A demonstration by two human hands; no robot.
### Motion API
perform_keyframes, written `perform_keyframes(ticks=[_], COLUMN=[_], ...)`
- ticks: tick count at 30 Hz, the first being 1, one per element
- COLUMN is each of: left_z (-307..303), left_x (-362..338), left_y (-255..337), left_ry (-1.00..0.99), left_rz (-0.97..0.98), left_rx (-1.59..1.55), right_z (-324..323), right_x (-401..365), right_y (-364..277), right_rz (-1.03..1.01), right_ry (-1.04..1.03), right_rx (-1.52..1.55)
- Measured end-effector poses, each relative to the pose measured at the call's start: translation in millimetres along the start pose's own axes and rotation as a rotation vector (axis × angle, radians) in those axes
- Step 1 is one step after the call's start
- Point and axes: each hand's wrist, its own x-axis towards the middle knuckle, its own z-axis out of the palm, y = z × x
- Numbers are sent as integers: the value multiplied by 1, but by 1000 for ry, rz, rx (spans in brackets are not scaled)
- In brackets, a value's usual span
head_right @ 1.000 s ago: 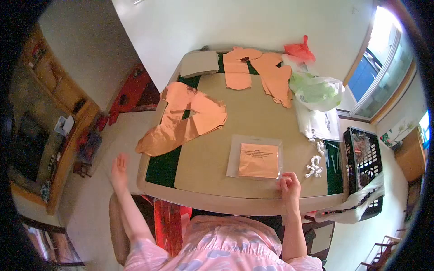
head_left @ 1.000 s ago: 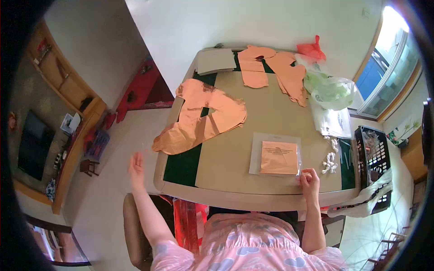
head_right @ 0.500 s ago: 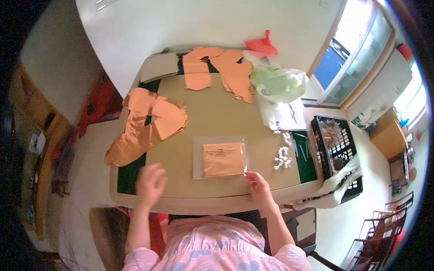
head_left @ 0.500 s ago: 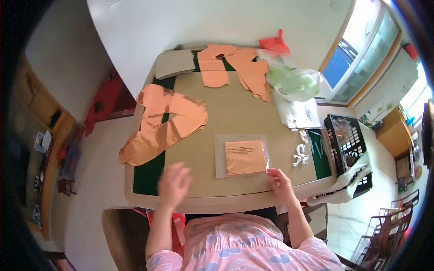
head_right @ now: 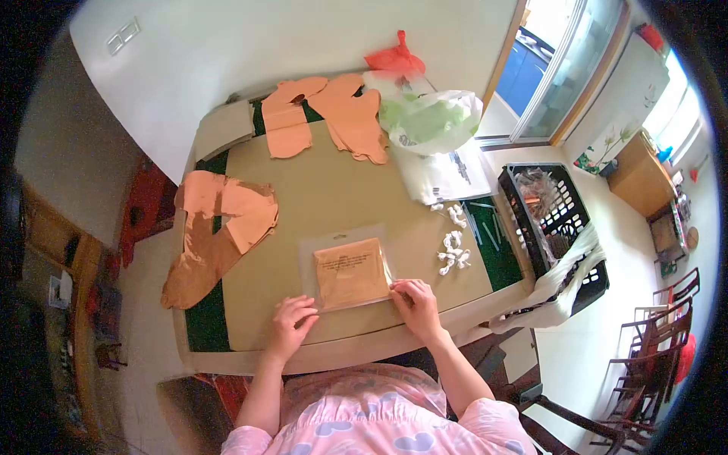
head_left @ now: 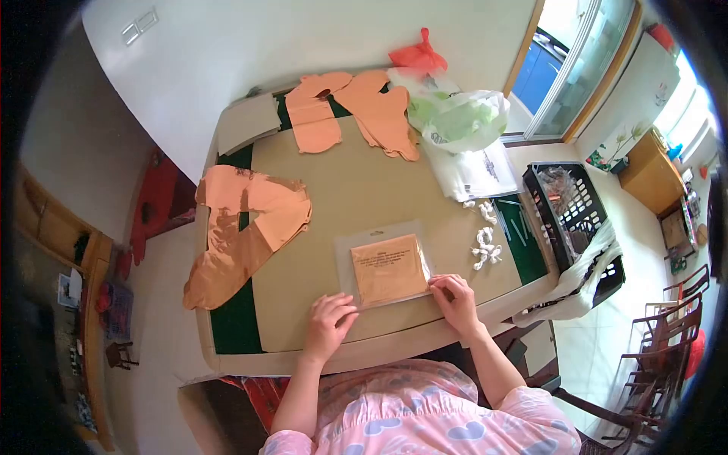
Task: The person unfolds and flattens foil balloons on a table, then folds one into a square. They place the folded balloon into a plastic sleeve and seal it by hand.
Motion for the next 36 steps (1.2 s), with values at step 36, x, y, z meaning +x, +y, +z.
perform_keyframes(ticks=[36], left_z=[21], left_x=[20], left_y=[11], left_ry=[210], left_rz=[-138], left_rx=[65], right_z=[12], right_x=[9], right_y=[0], right_rz=[60], right_ry=[106], right_rx=[-263])
